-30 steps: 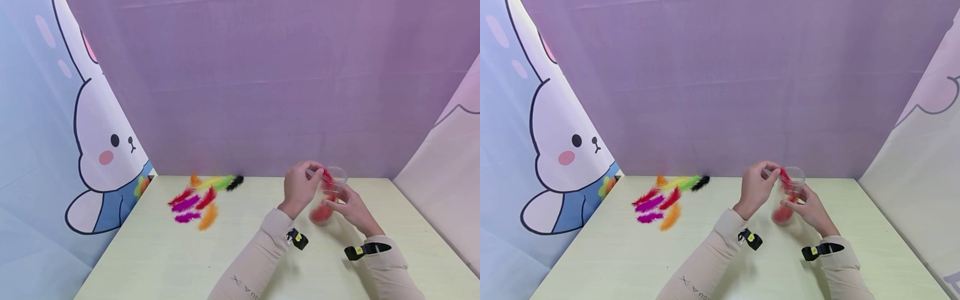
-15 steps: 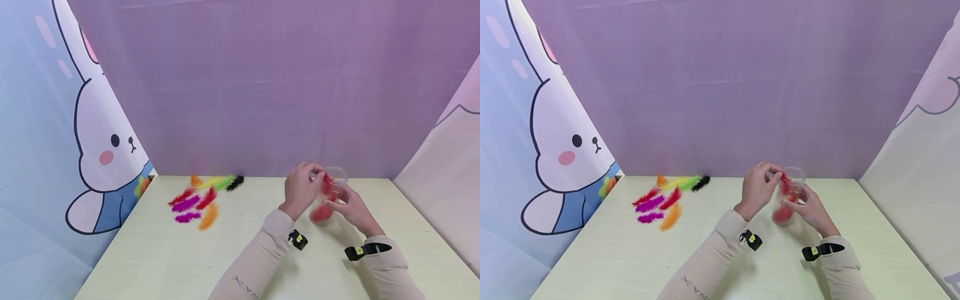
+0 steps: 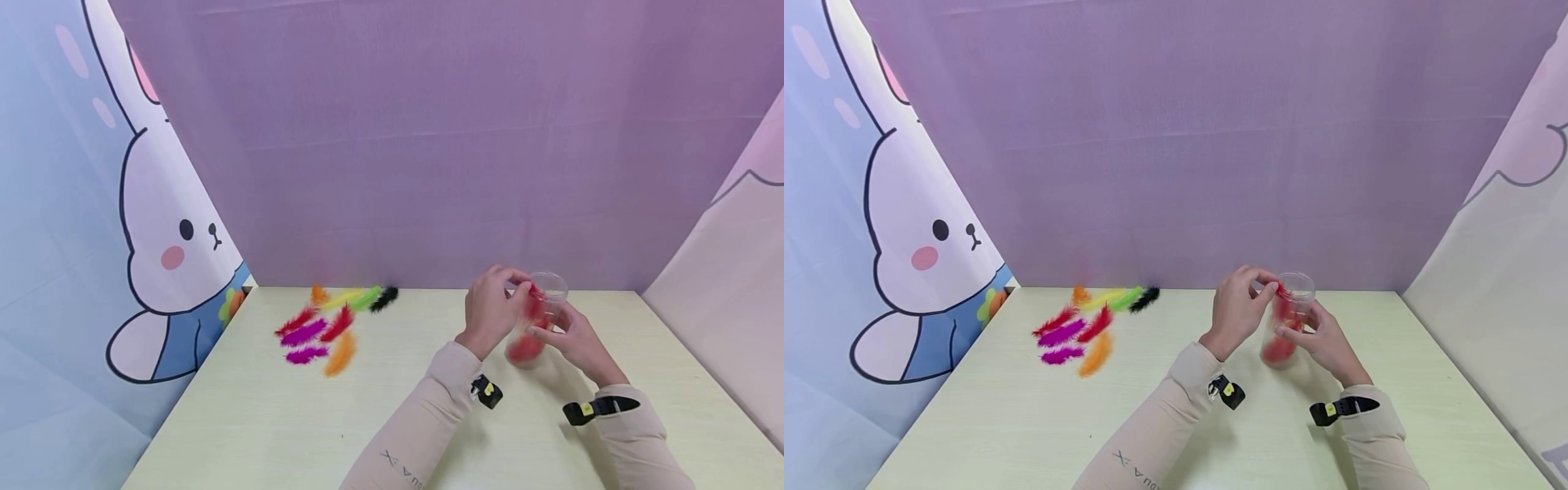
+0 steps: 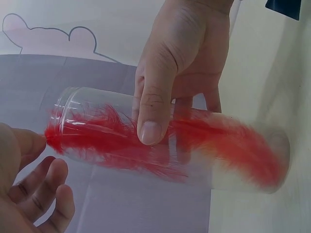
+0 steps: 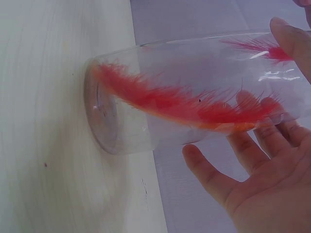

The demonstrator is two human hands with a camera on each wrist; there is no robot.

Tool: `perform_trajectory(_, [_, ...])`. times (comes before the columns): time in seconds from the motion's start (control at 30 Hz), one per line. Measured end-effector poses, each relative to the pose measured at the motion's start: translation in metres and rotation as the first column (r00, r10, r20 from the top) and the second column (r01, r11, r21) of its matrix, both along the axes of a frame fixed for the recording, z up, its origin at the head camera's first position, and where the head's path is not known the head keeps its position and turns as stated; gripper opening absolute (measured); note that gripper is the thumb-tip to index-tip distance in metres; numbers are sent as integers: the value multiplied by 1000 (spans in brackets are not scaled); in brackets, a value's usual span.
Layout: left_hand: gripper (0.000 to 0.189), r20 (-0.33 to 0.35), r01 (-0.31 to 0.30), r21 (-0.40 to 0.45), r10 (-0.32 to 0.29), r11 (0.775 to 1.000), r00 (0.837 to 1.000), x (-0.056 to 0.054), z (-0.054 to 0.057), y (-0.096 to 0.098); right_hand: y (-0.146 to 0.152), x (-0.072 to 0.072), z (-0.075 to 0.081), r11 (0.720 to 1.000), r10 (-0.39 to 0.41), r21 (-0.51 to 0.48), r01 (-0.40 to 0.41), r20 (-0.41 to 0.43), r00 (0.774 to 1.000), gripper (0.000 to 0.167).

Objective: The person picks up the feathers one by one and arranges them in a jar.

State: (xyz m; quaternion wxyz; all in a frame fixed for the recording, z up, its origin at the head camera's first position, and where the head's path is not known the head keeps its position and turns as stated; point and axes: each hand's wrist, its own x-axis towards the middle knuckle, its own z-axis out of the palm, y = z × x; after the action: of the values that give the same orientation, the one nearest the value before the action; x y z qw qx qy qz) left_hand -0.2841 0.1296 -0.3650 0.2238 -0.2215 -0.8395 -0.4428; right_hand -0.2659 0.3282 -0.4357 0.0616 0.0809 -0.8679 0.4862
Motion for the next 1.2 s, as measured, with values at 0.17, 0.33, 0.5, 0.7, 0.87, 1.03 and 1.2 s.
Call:
perform_trajectory(0.17, [12, -5, -10, -17, 10, 1000, 1000, -1, 0, 1, 0, 0, 1, 1000, -8, 7, 8, 6, 1000, 71])
perform_trajectory(0.33, [12, -2, -10, -21, 10, 1000, 1000, -1, -1, 2, -1, 1, 1, 1000, 4, -17, -3, 16, 1000, 72])
perform_trajectory(0.5, [13, -8, -13, -23, 13, 1000, 1000, -1, 0, 1, -1, 1, 2, 1000, 5, -18, -5, 30, 1000, 72])
perform_trajectory(0.7, [15, -4, -26, -37, 26, 999, 1000, 1, 3, 3, -1, 3, 3, 1000, 6, -18, -6, 14, 1000, 72])
perform_trajectory(0.87, [15, -14, -31, -36, 31, 999, 999, 1, 8, 4, 0, 4, 5, 1000, -6, 3, 6, 1, 1000, 71])
perform_trajectory(1.03, [16, -29, -28, -22, 28, 999, 999, 1, 11, 6, 0, 5, 7, 1000, -6, 18, 6, -2, 1000, 71])
perform_trajectory(1.2, [15, -27, -27, -12, 26, 1000, 999, 1, 13, 7, 0, 7, 9, 1000, -4, 20, 4, -2, 1000, 72])
